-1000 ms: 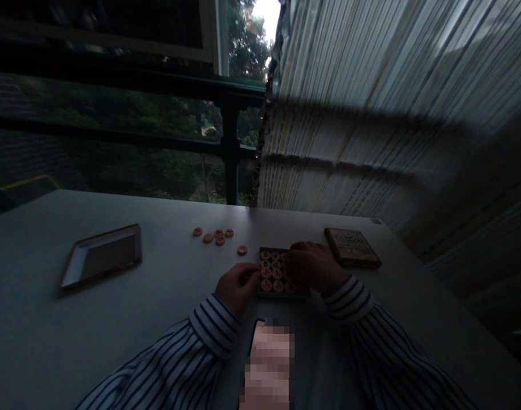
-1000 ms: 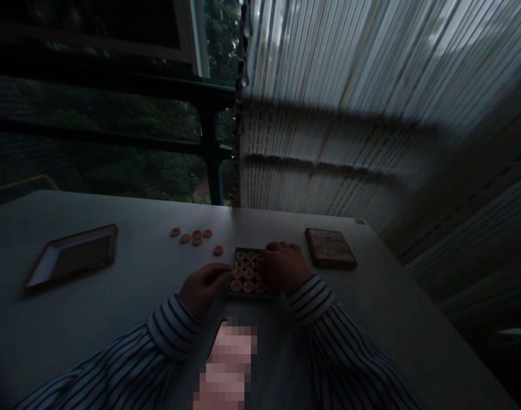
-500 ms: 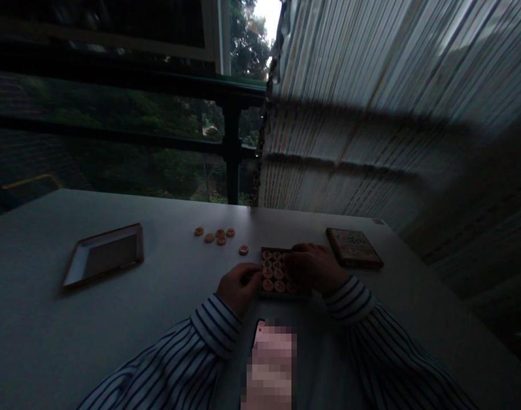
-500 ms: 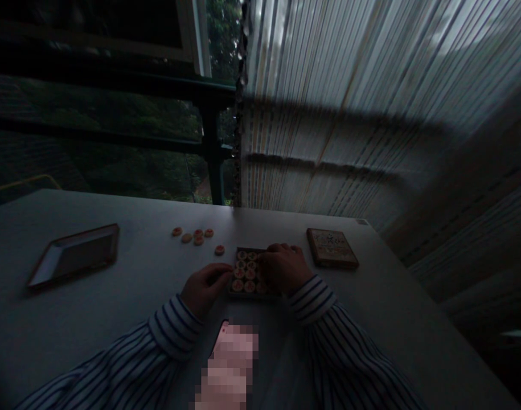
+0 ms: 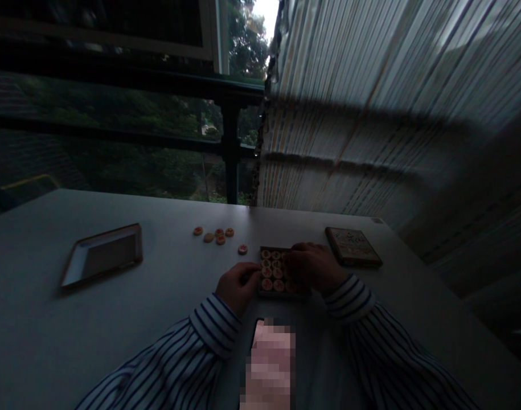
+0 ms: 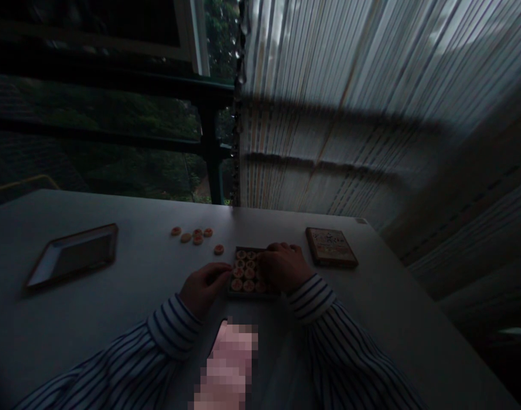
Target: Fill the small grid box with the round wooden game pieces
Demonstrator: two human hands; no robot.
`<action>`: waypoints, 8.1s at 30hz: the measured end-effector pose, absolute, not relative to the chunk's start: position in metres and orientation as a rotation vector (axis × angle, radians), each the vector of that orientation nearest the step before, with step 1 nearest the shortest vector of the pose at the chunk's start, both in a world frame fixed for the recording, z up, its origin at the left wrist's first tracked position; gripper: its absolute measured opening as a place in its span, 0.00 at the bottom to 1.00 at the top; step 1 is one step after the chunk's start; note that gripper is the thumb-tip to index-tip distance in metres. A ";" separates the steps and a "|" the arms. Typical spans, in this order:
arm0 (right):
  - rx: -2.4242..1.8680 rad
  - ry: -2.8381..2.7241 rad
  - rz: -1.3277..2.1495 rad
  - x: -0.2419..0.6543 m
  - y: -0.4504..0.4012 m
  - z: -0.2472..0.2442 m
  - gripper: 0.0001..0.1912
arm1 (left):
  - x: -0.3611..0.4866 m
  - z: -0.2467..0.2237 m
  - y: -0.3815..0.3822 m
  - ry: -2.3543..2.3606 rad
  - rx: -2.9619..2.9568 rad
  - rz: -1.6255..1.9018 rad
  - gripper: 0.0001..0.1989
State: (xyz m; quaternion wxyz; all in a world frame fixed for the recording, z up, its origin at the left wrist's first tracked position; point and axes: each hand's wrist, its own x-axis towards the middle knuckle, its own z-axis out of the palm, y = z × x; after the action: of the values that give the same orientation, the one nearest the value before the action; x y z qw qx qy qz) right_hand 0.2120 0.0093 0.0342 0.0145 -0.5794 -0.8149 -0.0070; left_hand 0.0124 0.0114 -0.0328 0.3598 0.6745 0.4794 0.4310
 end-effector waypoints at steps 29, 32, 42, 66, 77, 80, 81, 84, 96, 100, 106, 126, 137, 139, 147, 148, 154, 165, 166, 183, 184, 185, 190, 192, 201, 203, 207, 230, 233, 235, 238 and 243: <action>-1.736 -2.561 0.028 0.215 0.009 0.037 0.16 | 0.012 -0.032 0.012 1.224 1.730 1.116 0.10; -1.750 -2.561 0.030 0.214 0.009 0.038 0.16 | 0.012 -0.033 0.012 1.220 1.742 1.116 0.10; -1.762 -2.564 0.011 0.215 0.009 0.037 0.15 | 0.011 -0.029 0.011 1.236 1.768 1.126 0.10; -1.506 -2.231 -0.352 0.210 -0.001 0.062 0.15 | -0.031 0.007 0.037 1.461 1.778 1.309 0.14; -1.469 -2.318 -0.228 0.182 0.008 0.072 0.14 | -0.078 0.030 0.096 1.532 2.022 1.179 0.17; -1.464 -2.330 -0.213 0.167 0.016 0.078 0.14 | -0.079 0.033 0.108 1.542 2.153 1.124 0.17; -1.466 -2.324 -0.204 0.162 0.018 0.079 0.14 | -0.079 0.032 0.112 1.528 2.184 1.100 0.16; -1.454 -2.361 -0.142 0.145 0.024 0.077 0.14 | -0.077 0.027 0.120 1.477 2.251 1.015 0.14; -1.441 -2.390 -0.085 0.119 0.024 0.040 0.14 | -0.074 0.004 0.125 1.569 2.319 0.791 0.14; -1.391 -2.400 -0.106 0.118 0.024 0.035 0.15 | -0.073 0.001 0.127 1.559 2.353 0.698 0.14; -1.380 -2.388 -0.093 0.119 0.021 0.034 0.15 | -0.072 0.003 0.126 1.506 2.460 0.581 0.10; -1.342 -2.418 -0.066 0.119 0.020 0.027 0.17 | -0.070 0.003 0.126 1.571 2.576 0.601 0.11; -1.340 -2.417 -0.033 0.120 0.020 0.028 0.17 | -0.071 0.008 0.128 1.546 2.551 0.962 0.15; -1.347 -2.415 -0.039 0.120 0.020 0.028 0.17 | -0.071 0.009 0.128 1.536 2.549 1.018 0.15; -1.378 -2.426 -0.097 0.120 0.019 0.035 0.16 | -0.068 0.024 0.122 1.491 2.529 1.081 0.16; -1.378 -2.423 -0.095 0.120 0.019 0.036 0.16 | -0.068 0.027 0.121 1.491 2.524 1.086 0.16; -1.418 -2.402 -0.127 0.123 0.020 0.041 0.14 | -0.067 0.042 0.114 1.448 2.549 1.104 0.15; -1.419 -2.294 -0.226 0.148 0.020 0.059 0.14 | -0.062 0.059 0.104 1.326 2.610 1.168 0.16; -1.413 -2.292 -0.237 0.151 0.020 0.060 0.13 | -0.061 0.060 0.102 1.311 2.613 1.165 0.16; -1.358 -2.187 -0.153 0.170 0.016 0.075 0.11 | -0.040 0.076 0.080 1.125 2.678 1.031 0.17; -1.355 -2.187 -0.144 0.170 0.016 0.075 0.10 | -0.039 0.076 0.079 1.122 2.683 1.025 0.17; -1.351 -2.188 -0.135 0.170 0.015 0.075 0.10 | -0.038 0.076 0.078 1.117 2.687 1.016 0.17; -1.321 -2.178 -0.111 0.174 0.012 0.081 0.10 | -0.030 0.079 0.073 1.094 2.738 0.975 0.16; -1.311 -2.165 -0.124 0.175 0.011 0.083 0.10 | -0.025 0.080 0.072 1.071 2.771 0.928 0.16; -1.311 -2.116 -0.134 0.180 0.003 0.096 0.10 | -0.001 0.087 0.059 1.046 2.675 0.983 0.18; -1.315 -2.117 -0.124 0.181 0.003 0.098 0.10 | 0.001 0.088 0.056 1.039 2.671 0.994 0.16; -1.313 -2.109 -0.100 0.180 0.003 0.096 0.09 | 0.003 0.089 0.055 1.006 2.681 1.041 0.12; -1.220 -2.052 0.237 0.186 0.013 0.089 0.11 | 0.013 0.088 0.048 0.856 2.674 1.122 0.13; -1.220 -2.040 0.255 0.186 0.013 0.088 0.10 | 0.013 0.088 0.047 0.839 2.665 1.127 0.14; -1.214 -2.013 0.274 0.186 0.014 0.087 0.10 | 0.014 0.089 0.046 0.819 2.652 1.144 0.13; -1.183 -1.963 0.353 0.187 0.016 0.085 0.10 | 0.014 0.090 0.044 0.793 2.638 1.160 0.12; -1.122 -1.893 0.502 0.188 0.018 0.083 0.09 | 0.014 0.092 0.042 0.786 2.634 1.139 0.09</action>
State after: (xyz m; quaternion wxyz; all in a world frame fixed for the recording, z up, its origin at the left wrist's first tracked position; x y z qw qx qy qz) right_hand 0.1880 0.0183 0.0825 0.4278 -0.4493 -0.7581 0.2010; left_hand 0.0143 0.0421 0.0923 0.0831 0.8822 0.2634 0.3814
